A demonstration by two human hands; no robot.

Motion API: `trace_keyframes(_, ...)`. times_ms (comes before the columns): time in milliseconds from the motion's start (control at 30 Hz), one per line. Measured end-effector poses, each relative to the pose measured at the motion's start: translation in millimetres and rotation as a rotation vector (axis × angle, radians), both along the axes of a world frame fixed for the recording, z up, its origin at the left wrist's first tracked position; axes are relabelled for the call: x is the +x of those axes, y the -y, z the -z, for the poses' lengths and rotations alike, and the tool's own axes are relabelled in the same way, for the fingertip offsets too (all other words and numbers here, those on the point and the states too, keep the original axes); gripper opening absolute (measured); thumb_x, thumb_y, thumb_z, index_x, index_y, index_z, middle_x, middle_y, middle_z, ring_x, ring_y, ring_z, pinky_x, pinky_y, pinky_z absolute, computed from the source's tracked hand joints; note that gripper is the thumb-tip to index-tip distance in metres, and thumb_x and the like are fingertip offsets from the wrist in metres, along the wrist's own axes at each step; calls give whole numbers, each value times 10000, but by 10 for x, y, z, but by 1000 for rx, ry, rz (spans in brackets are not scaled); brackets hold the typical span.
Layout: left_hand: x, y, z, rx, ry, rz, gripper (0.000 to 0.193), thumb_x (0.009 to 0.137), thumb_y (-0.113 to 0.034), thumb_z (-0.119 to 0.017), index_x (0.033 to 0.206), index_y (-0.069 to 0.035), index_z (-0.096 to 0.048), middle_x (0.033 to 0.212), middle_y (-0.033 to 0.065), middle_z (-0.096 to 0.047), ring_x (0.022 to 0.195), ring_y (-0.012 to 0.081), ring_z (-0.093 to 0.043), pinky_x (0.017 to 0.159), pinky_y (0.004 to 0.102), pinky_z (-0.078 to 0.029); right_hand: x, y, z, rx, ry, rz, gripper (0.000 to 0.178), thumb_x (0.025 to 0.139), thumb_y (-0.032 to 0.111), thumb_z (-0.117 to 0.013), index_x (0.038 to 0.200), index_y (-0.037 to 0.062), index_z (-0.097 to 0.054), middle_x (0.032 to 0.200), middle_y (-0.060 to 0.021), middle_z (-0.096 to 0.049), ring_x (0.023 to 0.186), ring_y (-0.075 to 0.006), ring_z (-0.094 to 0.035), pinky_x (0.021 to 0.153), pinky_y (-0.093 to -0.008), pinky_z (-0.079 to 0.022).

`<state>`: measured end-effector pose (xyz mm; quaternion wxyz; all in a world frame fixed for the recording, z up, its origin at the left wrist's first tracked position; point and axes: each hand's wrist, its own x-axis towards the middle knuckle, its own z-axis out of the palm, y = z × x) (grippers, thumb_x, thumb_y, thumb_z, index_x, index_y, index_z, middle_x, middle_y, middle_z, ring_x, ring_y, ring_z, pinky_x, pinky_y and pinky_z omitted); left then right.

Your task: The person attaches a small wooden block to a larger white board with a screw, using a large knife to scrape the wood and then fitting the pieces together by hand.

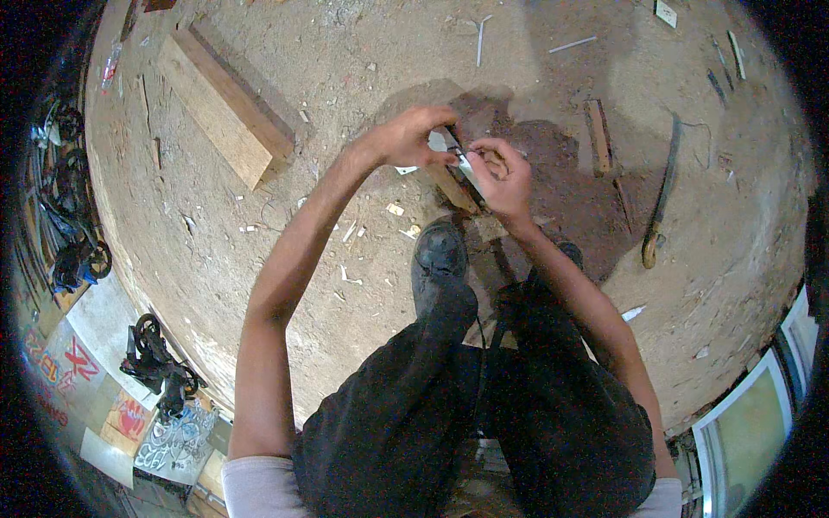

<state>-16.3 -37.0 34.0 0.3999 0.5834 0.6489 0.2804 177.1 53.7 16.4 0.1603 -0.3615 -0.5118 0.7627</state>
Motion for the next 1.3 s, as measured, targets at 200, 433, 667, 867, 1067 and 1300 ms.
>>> trace_keyframes(200,4,-15,-12,-38,43,-14,388,723,-205,-794,1011,-26,-605,1013,145,-640,955,319,-631,824,403,-503,-22,-54,30,392,109,-186,123,823,94,-684,913,19,-646,903,-87,-650,824,-188,-658,728,-290,-540)
trace_keyframes(433,3,-28,-3,-35,-14,13,365,733,-170,-778,1032,-40,-613,1043,134,-655,967,304,-643,839,392,-511,-107,-47,-26,281,223,-209,83,814,97,-660,870,39,-645,823,-79,-658,742,-158,-627,666,-309,-510)
trace_keyframes(667,16,-39,-10,6,1,19,455,711,-265,-809,986,17,-582,996,191,-606,950,389,-600,808,431,-495,-139,-76,-18,234,282,-232,128,837,146,-643,872,24,-647,782,-76,-665,716,-160,-619,687,-319,-490)
trace_keyframes(867,27,-7,-41,-1,39,-17,425,709,-265,-810,955,5,-594,973,178,-612,937,376,-605,796,431,-493,-147,-64,-7,149,290,-231,155,860,157,-632,917,16,-662,804,-92,-670,724,-154,-622,673,-314,-493)
trace_keyframes(1067,34,-3,-58,31,-47,-28,416,695,-263,-820,931,-4,-597,927,171,-624,905,359,-612,777,428,-493,-72,-71,-6,288,123,-245,143,858,143,-655,925,17,-663,869,-101,-675,744,-181,-644,651,-323,-506)
trace_keyframes(1300,12,-17,-3,8,30,-25,380,704,-240,-813,944,-27,-608,941,148,-637,899,335,-630,759,413,-503,-91,-85,-35,580,122,-300,145,835,130,-668,927,18,-667,877,-139,-673,775,-267,-666,685,-340,-518)
